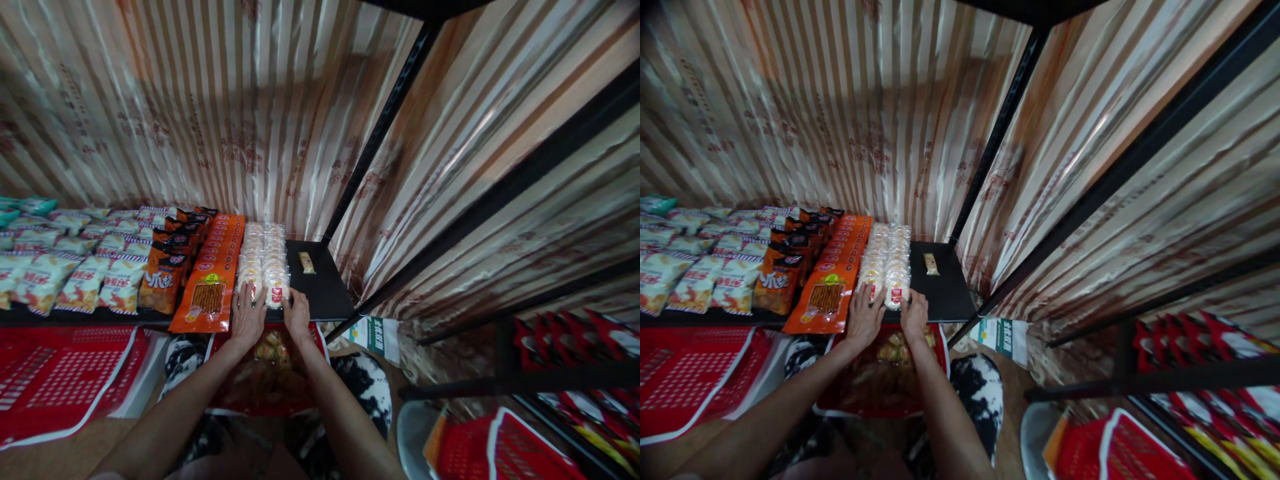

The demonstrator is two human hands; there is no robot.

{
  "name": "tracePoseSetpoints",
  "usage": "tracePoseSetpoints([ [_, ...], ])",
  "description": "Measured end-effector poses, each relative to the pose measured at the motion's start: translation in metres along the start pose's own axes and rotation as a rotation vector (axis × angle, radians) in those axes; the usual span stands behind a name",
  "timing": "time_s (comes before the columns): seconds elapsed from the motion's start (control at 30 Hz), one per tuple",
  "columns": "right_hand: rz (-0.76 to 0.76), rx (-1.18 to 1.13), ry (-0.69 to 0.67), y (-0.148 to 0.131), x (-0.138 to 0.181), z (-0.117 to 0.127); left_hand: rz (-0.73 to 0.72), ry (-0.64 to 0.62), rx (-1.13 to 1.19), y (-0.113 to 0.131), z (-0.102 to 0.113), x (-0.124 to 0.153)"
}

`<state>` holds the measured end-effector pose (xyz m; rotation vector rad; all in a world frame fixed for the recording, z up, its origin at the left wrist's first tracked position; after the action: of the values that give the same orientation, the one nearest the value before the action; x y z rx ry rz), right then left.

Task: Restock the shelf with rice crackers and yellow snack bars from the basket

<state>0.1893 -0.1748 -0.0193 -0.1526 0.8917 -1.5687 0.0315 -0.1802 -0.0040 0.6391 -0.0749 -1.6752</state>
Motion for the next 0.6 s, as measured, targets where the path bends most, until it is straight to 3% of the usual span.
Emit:
tracePoseSetpoints([
  [0.2,0.091,-0.004,0.091,-0.006,0.008,0.006,-0.002,0.005,-0.013,0.002,-0.002,0.001],
  [0.37,0.205,0.047,-0.016,-0.022,0.009,-0.007,-0.011,0.004,-0.007,0.002,-0.002,0.001],
  [0.6,0.155,0.106,-0.107,-0.024,0.004,-0.016,-0.039,0.025,-0.018,0.001,-0.004,0.002],
])
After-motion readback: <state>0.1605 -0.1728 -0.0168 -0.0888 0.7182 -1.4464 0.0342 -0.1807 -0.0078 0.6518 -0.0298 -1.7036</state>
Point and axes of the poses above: each hand's wrist, its own x-axis away from the middle knuckle, its own z-axis out of the back of the hand, y = z × x, the point moved 9 cm from there along -x, towards the middle knuckle, and after that the axes turned 8 degrees about z, right-handed, at the moved point
